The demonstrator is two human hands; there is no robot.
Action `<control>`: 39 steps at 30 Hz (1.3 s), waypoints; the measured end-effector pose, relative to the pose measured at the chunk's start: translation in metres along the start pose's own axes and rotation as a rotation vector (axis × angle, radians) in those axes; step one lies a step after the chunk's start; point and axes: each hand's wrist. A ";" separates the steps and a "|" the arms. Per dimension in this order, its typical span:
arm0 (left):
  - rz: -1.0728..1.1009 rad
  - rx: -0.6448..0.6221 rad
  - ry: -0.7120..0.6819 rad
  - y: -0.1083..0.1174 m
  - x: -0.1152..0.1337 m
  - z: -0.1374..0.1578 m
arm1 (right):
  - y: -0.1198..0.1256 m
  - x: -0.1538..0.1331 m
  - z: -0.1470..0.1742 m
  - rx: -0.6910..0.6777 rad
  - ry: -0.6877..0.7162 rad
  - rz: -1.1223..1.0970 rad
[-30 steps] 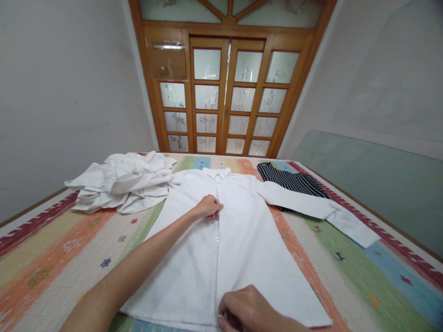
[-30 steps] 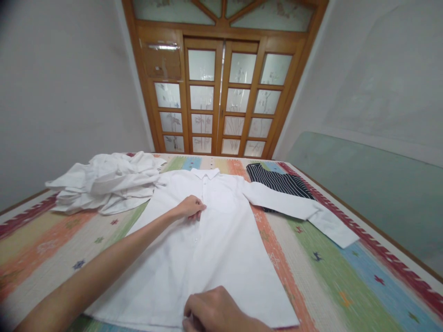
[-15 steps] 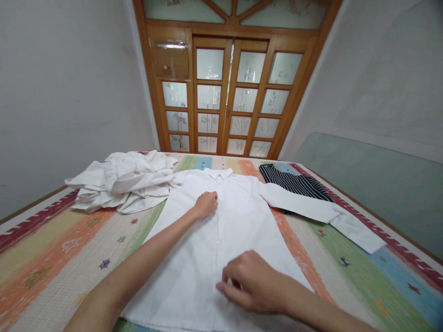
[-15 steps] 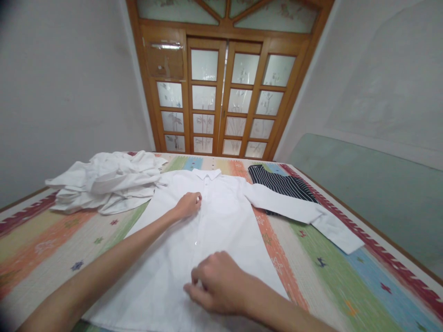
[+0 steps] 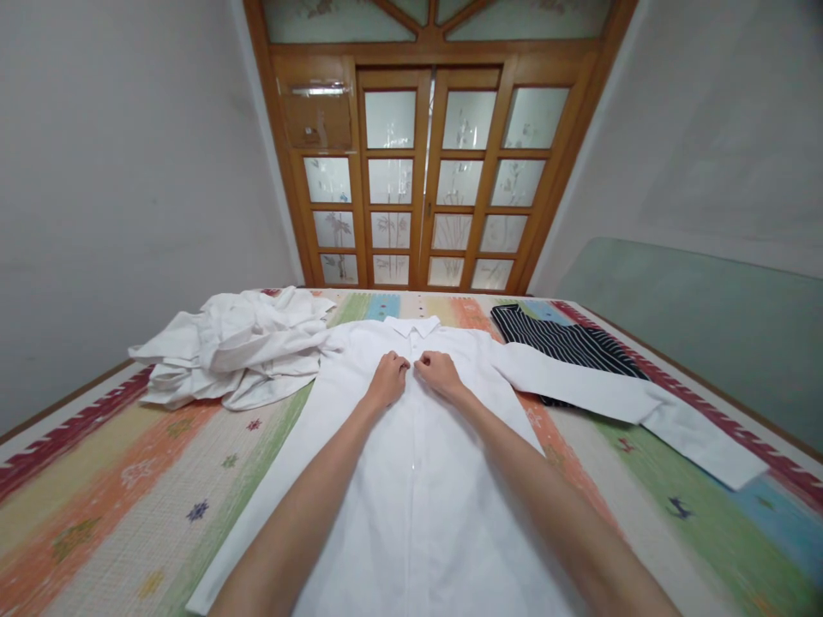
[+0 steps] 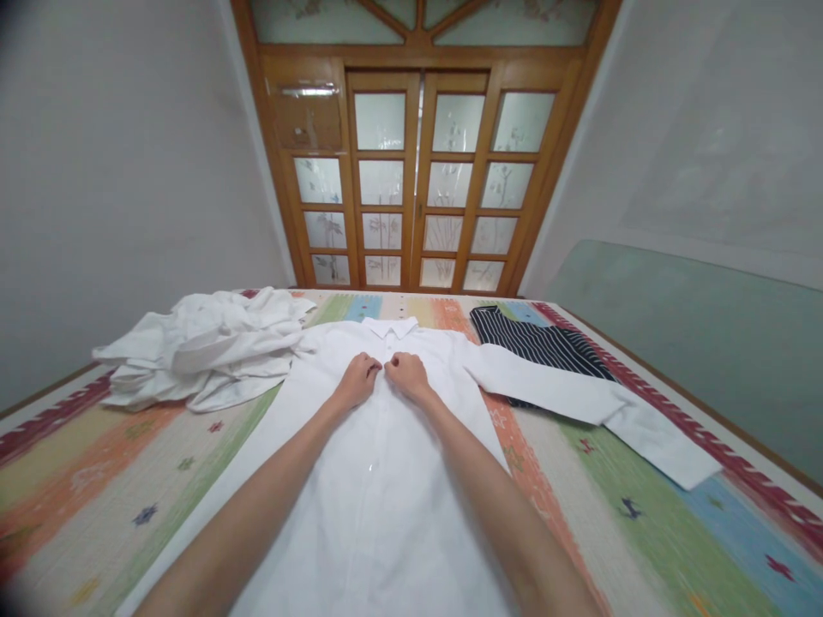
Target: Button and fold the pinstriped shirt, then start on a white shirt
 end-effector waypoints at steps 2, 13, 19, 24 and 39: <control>-0.035 0.002 -0.006 0.001 0.002 0.003 | -0.011 0.001 0.002 0.048 -0.008 0.046; -0.161 -0.065 0.005 0.006 0.010 0.019 | -0.018 0.001 0.008 0.113 -0.007 0.141; -0.159 -0.149 -0.137 0.006 0.006 0.019 | -0.022 0.010 -0.001 0.097 -0.006 0.011; -0.235 -0.314 -0.126 0.012 0.009 0.026 | -0.021 0.019 -0.008 0.073 -0.005 -0.185; -0.348 -0.333 0.190 0.033 0.025 0.067 | -0.024 0.020 -0.009 0.099 0.036 -0.198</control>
Point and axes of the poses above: each hand's wrist, its own z-axis away from the middle knuckle, its own y-axis out of the back of the hand, x = y × z, and after that the axes turned 10 degrees about -y, right-handed
